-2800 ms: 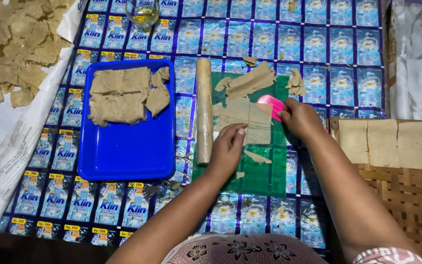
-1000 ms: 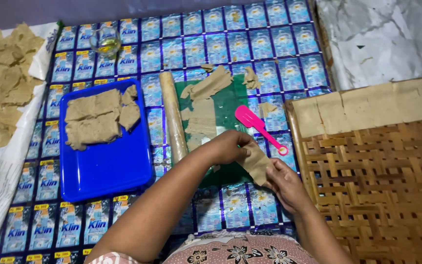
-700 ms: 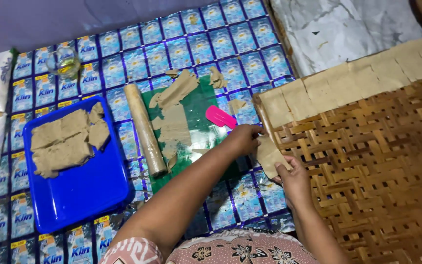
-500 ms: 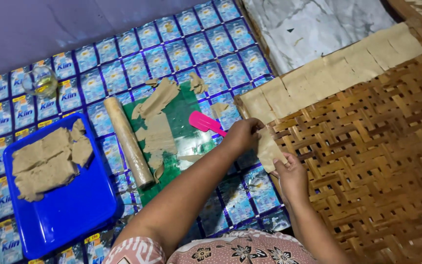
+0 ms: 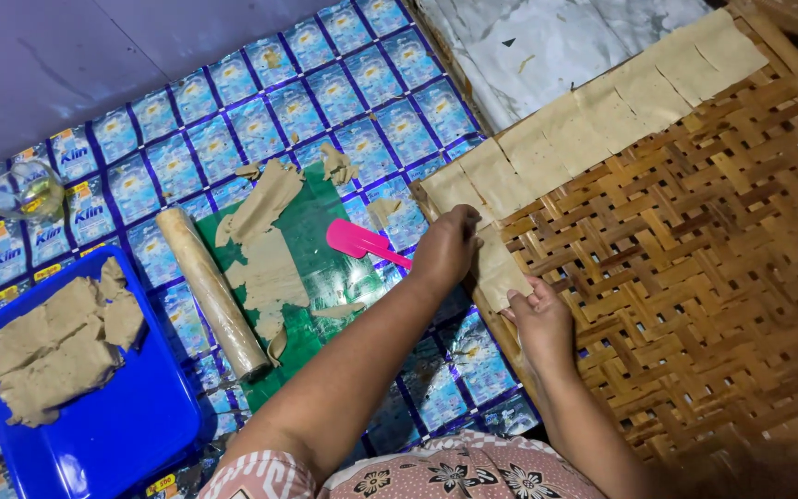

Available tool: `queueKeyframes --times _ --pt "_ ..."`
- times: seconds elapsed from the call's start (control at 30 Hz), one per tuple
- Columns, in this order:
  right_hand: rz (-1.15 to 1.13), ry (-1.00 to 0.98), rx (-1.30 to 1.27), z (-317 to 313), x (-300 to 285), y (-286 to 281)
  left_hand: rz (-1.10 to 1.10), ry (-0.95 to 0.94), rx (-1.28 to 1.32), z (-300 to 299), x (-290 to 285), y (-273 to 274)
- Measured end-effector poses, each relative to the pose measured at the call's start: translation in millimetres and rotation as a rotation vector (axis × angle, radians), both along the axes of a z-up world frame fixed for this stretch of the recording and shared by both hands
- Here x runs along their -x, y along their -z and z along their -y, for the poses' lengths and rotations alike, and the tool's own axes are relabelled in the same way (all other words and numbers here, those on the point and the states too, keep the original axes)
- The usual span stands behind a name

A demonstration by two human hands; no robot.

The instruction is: Rolling out dough and cutting it into square shapes using a rolling pin and a plastic tool.

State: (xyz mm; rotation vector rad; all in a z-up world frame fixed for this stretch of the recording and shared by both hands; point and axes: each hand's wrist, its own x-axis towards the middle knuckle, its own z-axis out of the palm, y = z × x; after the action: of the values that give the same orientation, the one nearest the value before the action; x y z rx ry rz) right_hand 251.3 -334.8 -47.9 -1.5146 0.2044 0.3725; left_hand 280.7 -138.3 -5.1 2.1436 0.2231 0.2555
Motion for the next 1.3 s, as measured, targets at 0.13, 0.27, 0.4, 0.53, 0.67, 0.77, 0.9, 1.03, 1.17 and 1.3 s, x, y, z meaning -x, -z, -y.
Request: queueKeyframes --times 0.13,0.27,0.4,0.53,0.67,0.77,0.9,1.03,1.17,1.3 --pt "0.003 -0.014 -0.017 1 -3 11 0.038 -0.022 -0.059 2 -1 1" --pt "0.023 -0.036 -0.042 1 -2 7 0.024 -0.033 -0.118 2 1 1" --pt "-0.017 -0.052 -0.016 1 0 -8 0.073 -0.019 -0.17 4 3 9" --pt "-0.018 -0.043 -0.046 11 3 5 0.068 0.005 -0.183 4 5 7" --pt "-0.027 -0.015 -0.068 19 9 -1 0.081 0.022 -0.195 3 5 6" --pt "-0.055 -0.024 -0.038 21 17 -29 0.093 0.015 -0.195 3 7 5" --pt "-0.036 -0.086 0.057 26 28 -54 0.076 -0.005 -0.204 3 11 -5" --pt "0.003 -0.072 0.149 28 42 -56 0.107 -0.035 -0.195 2 14 -8" --pt "0.27 -0.042 0.079 6 50 -54 0.193 -0.092 -0.145 -3 46 -37" --pt "0.699 -0.24 0.254 -44 53 -75 0.373 -0.207 -0.28 -23 112 -48"
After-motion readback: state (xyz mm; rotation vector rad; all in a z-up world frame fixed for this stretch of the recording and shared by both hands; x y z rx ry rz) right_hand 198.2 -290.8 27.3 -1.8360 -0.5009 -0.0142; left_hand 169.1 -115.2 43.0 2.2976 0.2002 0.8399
